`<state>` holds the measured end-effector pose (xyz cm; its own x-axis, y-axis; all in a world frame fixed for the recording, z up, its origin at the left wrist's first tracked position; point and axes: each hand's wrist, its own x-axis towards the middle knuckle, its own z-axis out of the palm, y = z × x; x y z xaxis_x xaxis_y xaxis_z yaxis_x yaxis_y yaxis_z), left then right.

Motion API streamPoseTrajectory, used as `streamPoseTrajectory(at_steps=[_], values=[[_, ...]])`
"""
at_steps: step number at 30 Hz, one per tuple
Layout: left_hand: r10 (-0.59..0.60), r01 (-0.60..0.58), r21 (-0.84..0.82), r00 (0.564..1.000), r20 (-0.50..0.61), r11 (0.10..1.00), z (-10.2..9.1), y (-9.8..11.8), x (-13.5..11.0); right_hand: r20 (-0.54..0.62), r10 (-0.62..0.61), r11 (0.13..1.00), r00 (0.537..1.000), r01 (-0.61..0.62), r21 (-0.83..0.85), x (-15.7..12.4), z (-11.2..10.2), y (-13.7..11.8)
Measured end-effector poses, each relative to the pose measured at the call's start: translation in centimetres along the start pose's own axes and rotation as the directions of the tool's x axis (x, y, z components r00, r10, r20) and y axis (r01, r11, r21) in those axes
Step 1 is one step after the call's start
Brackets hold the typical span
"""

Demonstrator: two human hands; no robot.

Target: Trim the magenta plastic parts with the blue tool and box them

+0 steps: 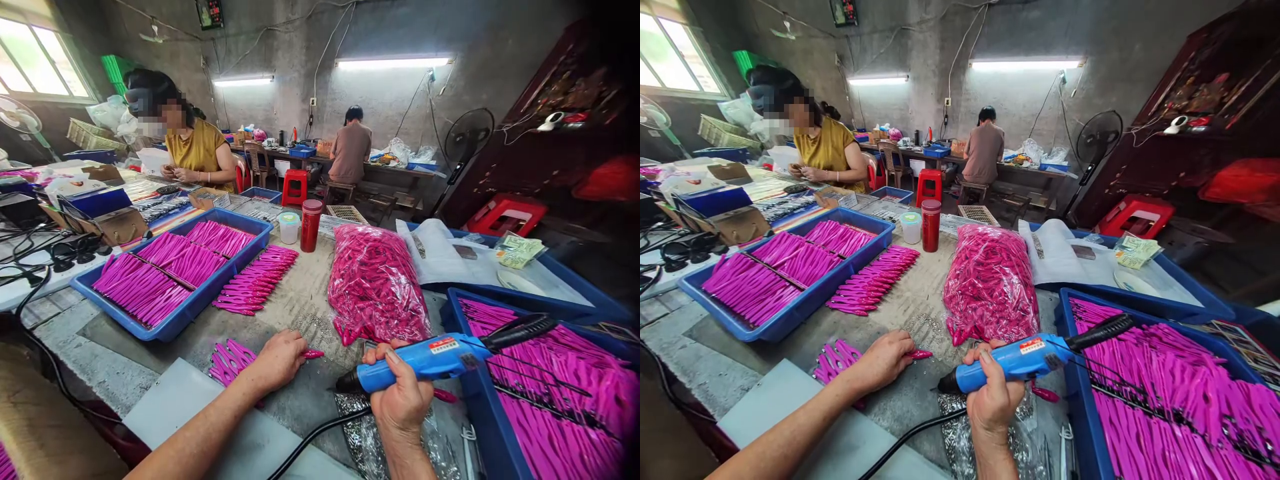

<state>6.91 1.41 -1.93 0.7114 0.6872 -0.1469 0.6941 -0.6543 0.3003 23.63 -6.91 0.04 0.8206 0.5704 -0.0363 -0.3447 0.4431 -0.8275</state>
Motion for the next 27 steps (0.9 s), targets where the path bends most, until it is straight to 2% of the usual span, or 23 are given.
streamPoseTrajectory(at_steps=[5,12,19,27], values=[[-0.025,0.025,-0.047,1.0,0.001,0.999,0.0,0.0,0.1,0.01,-0.005,1.0,1.0,0.005,-0.006,-0.1,-0.1,-0.1],[-0.071,0.069,-0.138,0.997,-0.013,0.988,0.2,0.0,0.3,0.055,-0.088,0.996,0.995,0.089,-0.03,-0.6,0.4,-0.2],[-0.086,0.08,-0.151,0.996,-0.037,0.985,0.6,0.1,0.4,0.161,-0.173,0.981,0.972,0.184,-0.057,-0.8,2.3,-0.3],[-0.182,0.184,-0.121,0.983,0.021,0.976,-0.4,1.4,0.4,0.293,-0.212,0.969,0.932,0.239,-0.059,-0.5,4.6,1.3]])
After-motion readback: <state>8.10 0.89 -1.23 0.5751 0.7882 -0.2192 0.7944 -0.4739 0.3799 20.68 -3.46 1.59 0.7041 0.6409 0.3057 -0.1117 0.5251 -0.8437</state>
